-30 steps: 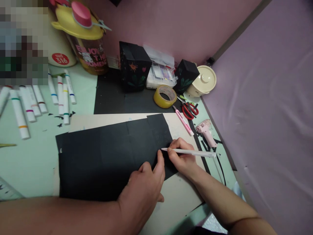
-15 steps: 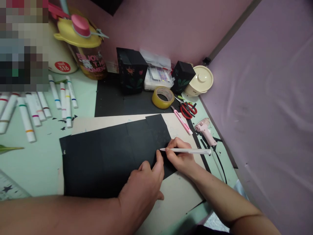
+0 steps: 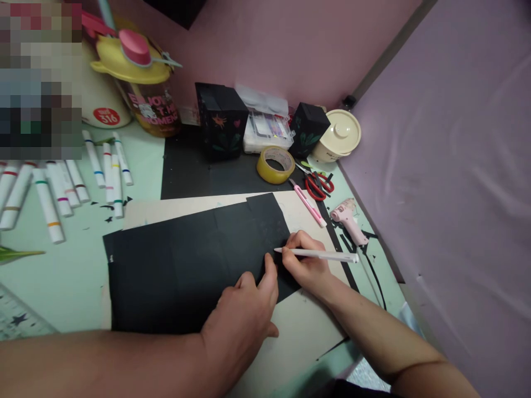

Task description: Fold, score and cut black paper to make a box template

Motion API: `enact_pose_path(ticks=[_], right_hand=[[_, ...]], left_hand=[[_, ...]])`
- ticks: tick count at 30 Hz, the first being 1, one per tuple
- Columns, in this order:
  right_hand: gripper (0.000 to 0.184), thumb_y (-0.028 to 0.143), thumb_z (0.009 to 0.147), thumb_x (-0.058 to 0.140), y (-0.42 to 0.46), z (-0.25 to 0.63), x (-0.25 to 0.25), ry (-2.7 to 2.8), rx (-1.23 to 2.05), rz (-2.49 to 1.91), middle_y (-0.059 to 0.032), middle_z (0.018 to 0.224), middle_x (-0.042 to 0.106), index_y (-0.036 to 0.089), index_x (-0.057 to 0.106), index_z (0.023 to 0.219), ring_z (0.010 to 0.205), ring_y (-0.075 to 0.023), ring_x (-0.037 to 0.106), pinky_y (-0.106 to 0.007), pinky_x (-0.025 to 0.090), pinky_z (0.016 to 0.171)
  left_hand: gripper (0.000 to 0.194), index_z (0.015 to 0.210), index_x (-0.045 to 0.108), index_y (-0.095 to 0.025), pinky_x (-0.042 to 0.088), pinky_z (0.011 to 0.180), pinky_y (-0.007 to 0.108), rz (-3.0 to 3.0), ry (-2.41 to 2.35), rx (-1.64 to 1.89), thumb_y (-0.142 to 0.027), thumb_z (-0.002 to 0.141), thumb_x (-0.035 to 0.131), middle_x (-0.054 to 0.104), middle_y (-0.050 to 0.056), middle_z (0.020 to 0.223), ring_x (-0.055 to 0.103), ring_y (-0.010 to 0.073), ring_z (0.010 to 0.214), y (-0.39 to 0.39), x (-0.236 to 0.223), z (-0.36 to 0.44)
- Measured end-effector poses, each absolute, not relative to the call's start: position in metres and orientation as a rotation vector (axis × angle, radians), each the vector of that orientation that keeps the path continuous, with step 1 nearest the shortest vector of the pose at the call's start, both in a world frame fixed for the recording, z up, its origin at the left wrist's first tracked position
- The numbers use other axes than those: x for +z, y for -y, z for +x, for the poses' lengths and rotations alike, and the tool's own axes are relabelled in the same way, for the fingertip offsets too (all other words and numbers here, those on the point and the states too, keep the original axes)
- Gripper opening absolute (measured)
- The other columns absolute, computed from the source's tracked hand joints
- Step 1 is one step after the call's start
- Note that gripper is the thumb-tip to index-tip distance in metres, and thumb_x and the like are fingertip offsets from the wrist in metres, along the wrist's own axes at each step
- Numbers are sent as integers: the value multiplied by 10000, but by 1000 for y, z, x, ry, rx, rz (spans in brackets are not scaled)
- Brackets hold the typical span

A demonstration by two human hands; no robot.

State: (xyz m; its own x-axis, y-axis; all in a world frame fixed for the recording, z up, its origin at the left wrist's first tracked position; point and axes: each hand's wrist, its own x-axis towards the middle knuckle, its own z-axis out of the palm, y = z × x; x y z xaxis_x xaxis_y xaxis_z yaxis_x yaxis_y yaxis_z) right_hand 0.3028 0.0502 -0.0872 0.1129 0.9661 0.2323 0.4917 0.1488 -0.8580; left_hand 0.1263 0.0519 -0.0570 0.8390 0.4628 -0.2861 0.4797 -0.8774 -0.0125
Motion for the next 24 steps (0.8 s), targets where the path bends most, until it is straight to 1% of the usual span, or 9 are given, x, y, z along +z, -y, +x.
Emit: enact_pose_path(ticks=[7, 15, 21, 24], right_hand=[[215, 166, 832, 587, -50, 304, -91, 1491, 624, -1506, 45, 621, 477, 224, 442, 684, 560, -113, 438, -271, 366, 545], [241, 172, 839, 577, -49, 304, -91, 1468, 620, -1540, 54, 600, 438, 229, 408, 676, 546, -113, 394, -274, 334, 535], [234, 150, 836, 573, -51, 307, -90, 1411, 635, -1465, 53, 601, 454, 230, 422, 677, 550, -115, 414, -275, 340, 541], [218, 145, 841, 578, -53, 314, -90, 1324, 623, -1448, 52, 608, 478, 228, 449, 685, 561, -117, 442, -274, 358, 555]], left_hand=[[864, 1450, 467, -110, 543, 430, 285, 2954, -757, -428, -625, 787, 670, 379, 169, 1536, 617, 217, 739, -52, -58, 126], [844, 1439, 489, -132, 546, 440, 277, 2968, -752, -427, -638, 787, 662, 368, 165, 1539, 632, 225, 750, -52, -59, 125], [841, 1428, 506, -141, 561, 450, 283, 2926, -778, -461, -644, 774, 670, 381, 152, 1534, 644, 234, 766, -54, -53, 127], [876, 1445, 482, -142, 567, 452, 292, 2932, -781, -443, -646, 757, 684, 390, 156, 1529, 648, 236, 770, -54, -54, 126]])
